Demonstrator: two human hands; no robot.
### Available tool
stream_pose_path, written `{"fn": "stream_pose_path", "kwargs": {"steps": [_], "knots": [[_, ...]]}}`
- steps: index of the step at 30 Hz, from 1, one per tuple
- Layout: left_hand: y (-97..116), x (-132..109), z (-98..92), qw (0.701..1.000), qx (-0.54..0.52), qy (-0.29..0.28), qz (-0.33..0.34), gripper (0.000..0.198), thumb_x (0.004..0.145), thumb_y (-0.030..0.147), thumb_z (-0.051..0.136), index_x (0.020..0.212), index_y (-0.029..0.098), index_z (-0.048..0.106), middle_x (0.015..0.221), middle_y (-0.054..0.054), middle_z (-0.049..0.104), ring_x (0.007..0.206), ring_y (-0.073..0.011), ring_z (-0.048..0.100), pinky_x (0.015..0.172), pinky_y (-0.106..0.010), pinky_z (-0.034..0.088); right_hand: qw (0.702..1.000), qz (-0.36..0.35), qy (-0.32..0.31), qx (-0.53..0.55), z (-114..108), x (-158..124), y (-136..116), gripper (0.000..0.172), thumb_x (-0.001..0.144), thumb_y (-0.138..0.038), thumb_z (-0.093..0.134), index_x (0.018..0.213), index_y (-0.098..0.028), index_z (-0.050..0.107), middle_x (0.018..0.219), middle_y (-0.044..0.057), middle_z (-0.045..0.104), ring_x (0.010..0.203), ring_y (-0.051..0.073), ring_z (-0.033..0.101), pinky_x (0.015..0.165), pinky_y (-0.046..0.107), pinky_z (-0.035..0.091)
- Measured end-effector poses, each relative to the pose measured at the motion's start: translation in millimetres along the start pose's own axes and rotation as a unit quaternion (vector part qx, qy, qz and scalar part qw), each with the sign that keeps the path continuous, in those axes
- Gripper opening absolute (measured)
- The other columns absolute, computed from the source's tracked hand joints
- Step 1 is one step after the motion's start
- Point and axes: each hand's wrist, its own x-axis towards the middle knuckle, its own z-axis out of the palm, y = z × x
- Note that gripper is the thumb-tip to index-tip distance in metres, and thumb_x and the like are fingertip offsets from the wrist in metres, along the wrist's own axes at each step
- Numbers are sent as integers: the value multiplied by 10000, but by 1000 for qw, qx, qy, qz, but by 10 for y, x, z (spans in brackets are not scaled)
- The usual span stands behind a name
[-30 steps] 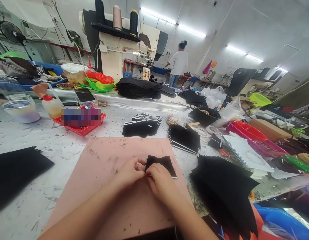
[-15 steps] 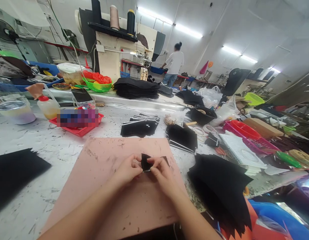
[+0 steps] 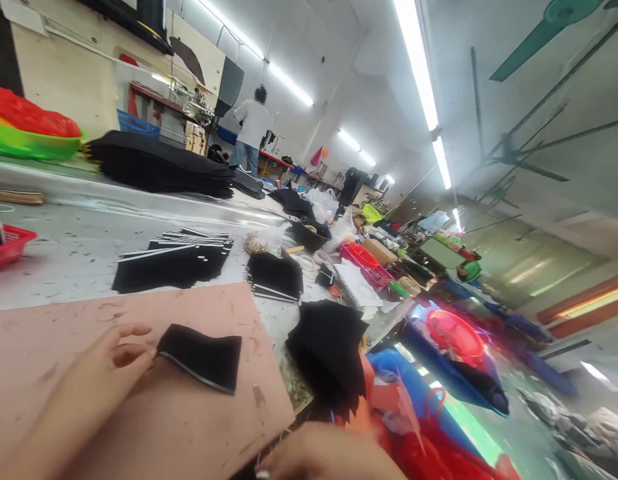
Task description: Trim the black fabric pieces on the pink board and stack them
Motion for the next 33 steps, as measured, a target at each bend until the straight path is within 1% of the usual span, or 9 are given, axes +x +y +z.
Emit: {"fn": "stream_pose_path", "kwargs": {"steps": [2,5,8,11,16,25,29,31,33], "knots": [[-53,18,48,998,31,-52,17,249,726,339,462,955,320,556,624,149,688,660,-154,637,639,-247,419,999,31,-20,-34,-231,-68,-5,134,811,-275,613,870,-240,728,883,-17,728,827,143,683,705,176,509],[-87,-41,162,986,64,-131,78,292,698,311,442,904,345,646,763,133,719,787,-181,646,716,-278,440,956,200,144,-162,-711,-1,224,243,891,-202,470,938,-212,708,789,-8,729,646,124,683,591,202,530],[-35,-193,241,968,84,-199,125,300,612,298,484,803,309,715,893,65,728,894,-228,644,797,-298,461,900,262,247,-246,-1158,126,610,353,887,-84,382,1141,-158,616,1059,100,684,937,185,657,821,326,510],[76,-352,230,947,102,-247,176,319,616,294,480,816,303,728,909,25,723,888,-232,645,794,-285,475,861,298,270,-311,-1389,192,928,380,806,-50,531,1177,-117,577,1190,147,615,1101,237,576,952,406,428],[218,-468,132,927,178,-253,211,377,686,210,403,877,284,719,947,13,709,882,-188,643,780,-248,472,824,300,263,-402,-1361,127,1095,403,776,-96,591,1178,-121,573,1131,164,632,1064,289,584,937,410,417],[287,-541,5,928,224,-230,188,373,709,183,394,911,252,699,943,1,713,866,-203,640,747,-288,455,782,254,300,-483,-1085,57,1181,386,832,-86,390,1192,-52,526,1044,222,652,941,296,631,882,449,434],[324,-576,-194,946,220,-170,168,377,783,284,362,1006,241,662,885,-5,707,776,-194,631,696,-282,452,798,207,305,-476,-1145,-80,924,285,846,-181,368,971,-137,620,862,140,671,850,270,635,830,419,460],[294,-617,-287,958,199,-127,164,366,810,348,359,1001,249,655,796,16,696,671,-167,611,632,-258,447,839,160,281,-438,-1209,-179,632,257,860,-241,352,876,-198,605,844,79,661,807,224,631,740,341,494],[242,-685,-342,964,172,-94,180,340,820,379,378,972,254,655,733,33,680,599,-140,589,572,-230,436,912,95,232,-324,-1232,-205,282,250,887,-302,336,856,-221,571,718,30,634,645,183,608,595,286,490]]}}
